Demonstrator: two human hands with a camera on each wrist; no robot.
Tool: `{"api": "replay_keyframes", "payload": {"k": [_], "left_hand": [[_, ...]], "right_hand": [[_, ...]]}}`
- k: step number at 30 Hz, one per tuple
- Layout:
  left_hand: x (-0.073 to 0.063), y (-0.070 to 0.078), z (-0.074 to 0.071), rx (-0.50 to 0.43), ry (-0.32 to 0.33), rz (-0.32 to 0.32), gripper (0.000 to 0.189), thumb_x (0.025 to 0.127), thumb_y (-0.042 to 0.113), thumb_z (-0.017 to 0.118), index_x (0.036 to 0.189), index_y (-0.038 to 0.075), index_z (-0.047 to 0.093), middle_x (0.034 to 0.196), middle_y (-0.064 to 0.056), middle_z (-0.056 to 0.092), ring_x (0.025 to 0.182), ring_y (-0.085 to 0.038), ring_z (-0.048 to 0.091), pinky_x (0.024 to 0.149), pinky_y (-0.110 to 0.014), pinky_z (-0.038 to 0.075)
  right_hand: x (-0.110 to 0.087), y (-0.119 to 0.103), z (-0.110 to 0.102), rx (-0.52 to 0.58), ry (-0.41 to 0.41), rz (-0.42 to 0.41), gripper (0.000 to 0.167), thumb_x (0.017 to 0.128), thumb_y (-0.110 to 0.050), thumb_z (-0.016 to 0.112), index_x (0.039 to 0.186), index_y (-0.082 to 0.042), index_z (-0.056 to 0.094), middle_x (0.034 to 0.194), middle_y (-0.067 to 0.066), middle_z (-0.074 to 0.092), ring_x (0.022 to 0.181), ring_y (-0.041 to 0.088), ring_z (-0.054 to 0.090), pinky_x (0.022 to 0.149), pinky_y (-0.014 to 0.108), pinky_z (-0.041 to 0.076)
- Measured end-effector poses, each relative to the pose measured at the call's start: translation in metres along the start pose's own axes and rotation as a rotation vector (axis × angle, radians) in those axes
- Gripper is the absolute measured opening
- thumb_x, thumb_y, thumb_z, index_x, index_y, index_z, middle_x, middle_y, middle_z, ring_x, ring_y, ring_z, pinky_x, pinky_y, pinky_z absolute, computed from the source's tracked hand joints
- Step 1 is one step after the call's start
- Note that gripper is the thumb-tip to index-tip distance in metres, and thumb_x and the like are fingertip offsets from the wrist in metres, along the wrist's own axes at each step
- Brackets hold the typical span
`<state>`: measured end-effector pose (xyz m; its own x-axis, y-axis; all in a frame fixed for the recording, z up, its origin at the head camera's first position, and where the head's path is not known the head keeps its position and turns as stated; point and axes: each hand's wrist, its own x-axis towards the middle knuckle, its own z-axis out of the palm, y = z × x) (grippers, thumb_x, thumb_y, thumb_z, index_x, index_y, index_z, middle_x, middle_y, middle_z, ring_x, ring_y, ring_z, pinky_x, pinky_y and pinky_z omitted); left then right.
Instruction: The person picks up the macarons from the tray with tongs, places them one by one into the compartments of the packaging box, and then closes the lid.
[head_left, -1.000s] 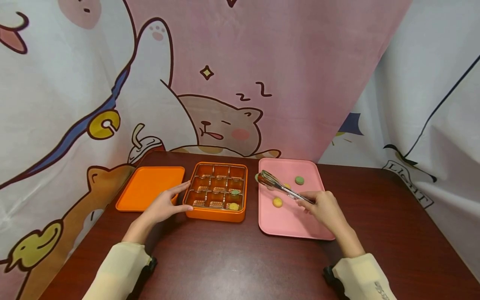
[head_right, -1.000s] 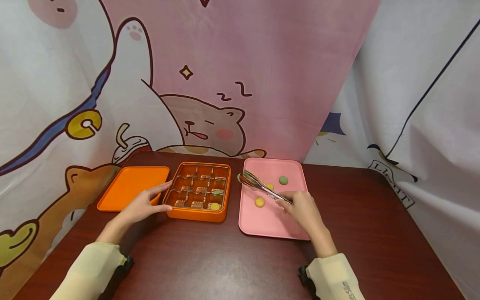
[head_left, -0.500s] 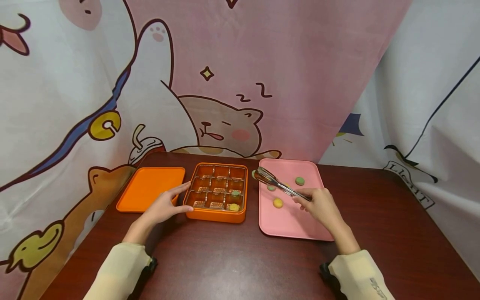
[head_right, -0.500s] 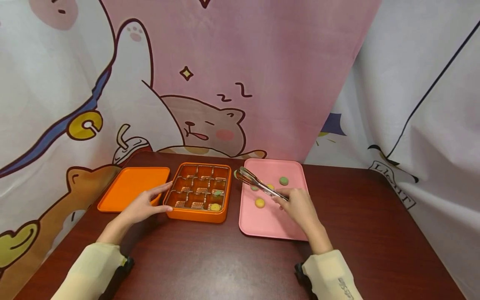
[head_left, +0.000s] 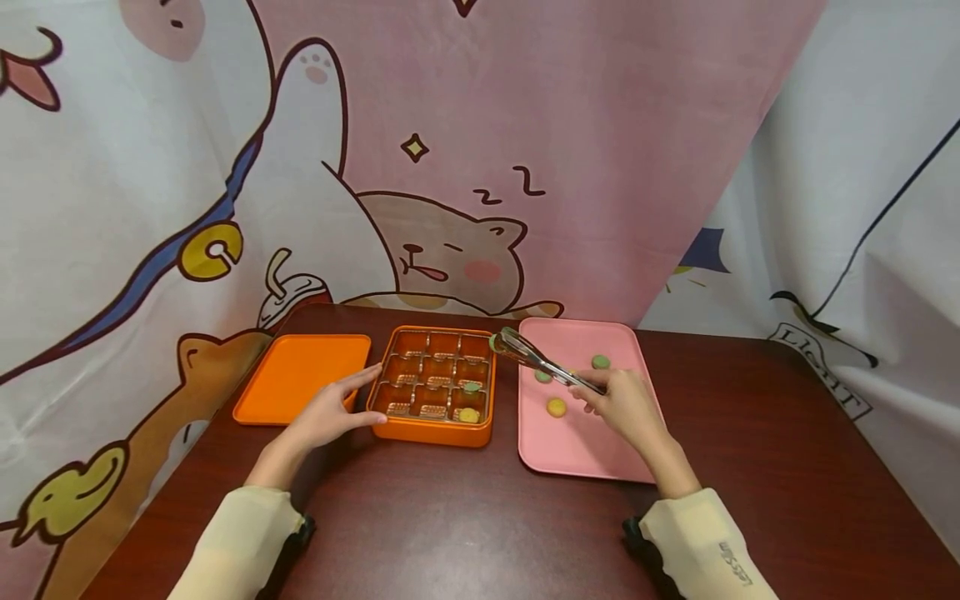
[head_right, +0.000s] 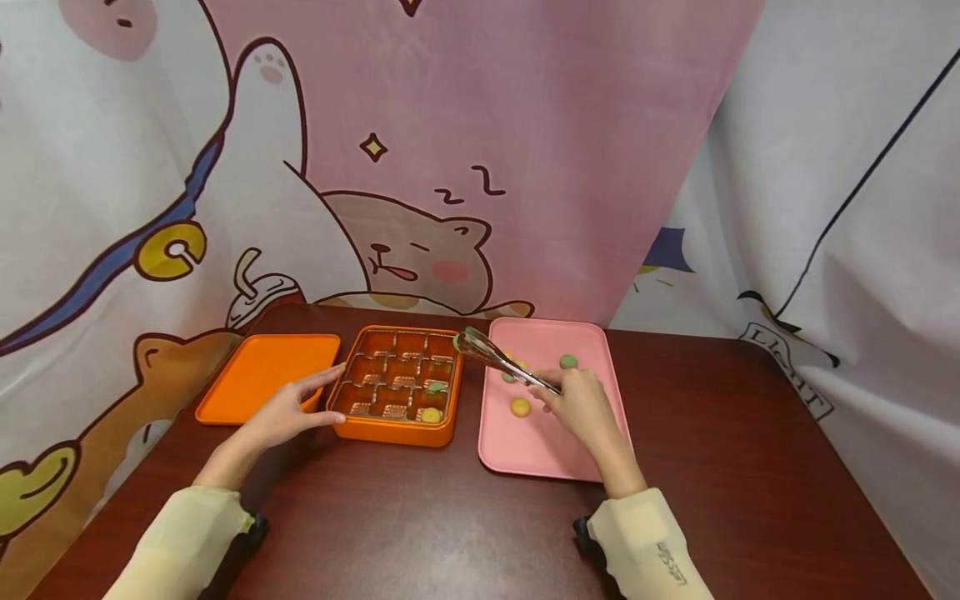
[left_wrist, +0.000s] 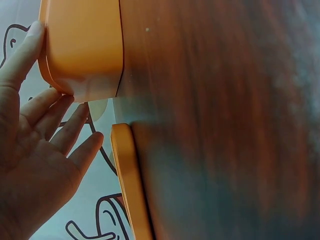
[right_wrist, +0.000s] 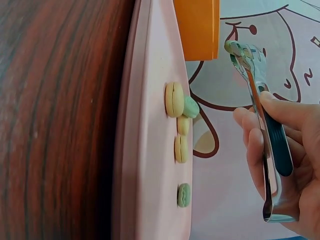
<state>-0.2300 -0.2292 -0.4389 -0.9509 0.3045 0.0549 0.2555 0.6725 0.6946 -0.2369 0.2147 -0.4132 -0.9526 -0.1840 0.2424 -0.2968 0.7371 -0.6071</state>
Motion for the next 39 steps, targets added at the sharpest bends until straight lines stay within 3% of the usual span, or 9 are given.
{"api": "replay_keyframes", "payload": {"k": [9,20,26,39], "left_hand": [[-0.001,-0.001,0.0,0.001,0.0,-0.01,0.087,0.083,0.039,0.08,0.154,0.009,0.039,0.161,-0.012,0.037,0.148,-0.043,0.031,0.115,-0.065,0.03],[-0.001,0.0,0.001,-0.003,-0.007,-0.013,0.087,0.083,0.04,0.079,0.154,0.01,0.038,0.161,-0.011,0.036,0.148,-0.043,0.03,0.115,-0.066,0.029],[0.0,-0.001,0.001,0.007,-0.007,0.004,0.087,0.084,0.041,0.078,0.154,0.008,0.038,0.16,-0.014,0.036,0.147,-0.045,0.031,0.114,-0.066,0.03],[0.002,0.0,0.002,0.004,-0.005,0.008,0.085,0.083,0.036,0.08,0.153,0.009,0.04,0.16,-0.012,0.038,0.147,-0.042,0.032,0.115,-0.066,0.029]], "right_hand": [[0.005,-0.005,0.008,-0.011,0.005,0.004,0.023,0.089,-0.016,0.075,0.108,-0.003,0.077,0.078,0.01,0.076,0.06,0.008,0.067,0.051,0.02,0.05],[0.008,-0.01,0.012,-0.019,0.0,-0.018,0.025,0.088,-0.017,0.076,0.109,-0.004,0.077,0.076,0.01,0.076,0.063,0.022,0.072,0.05,0.021,0.047],[0.009,-0.01,0.015,-0.01,-0.003,-0.016,0.027,0.089,-0.018,0.076,0.111,-0.004,0.077,0.077,0.012,0.076,0.063,0.023,0.072,0.049,0.021,0.045],[0.012,-0.013,0.018,-0.053,0.022,-0.054,0.026,0.087,-0.019,0.078,0.108,-0.004,0.078,0.069,0.004,0.075,0.063,0.007,0.064,0.051,0.022,0.04]]}}
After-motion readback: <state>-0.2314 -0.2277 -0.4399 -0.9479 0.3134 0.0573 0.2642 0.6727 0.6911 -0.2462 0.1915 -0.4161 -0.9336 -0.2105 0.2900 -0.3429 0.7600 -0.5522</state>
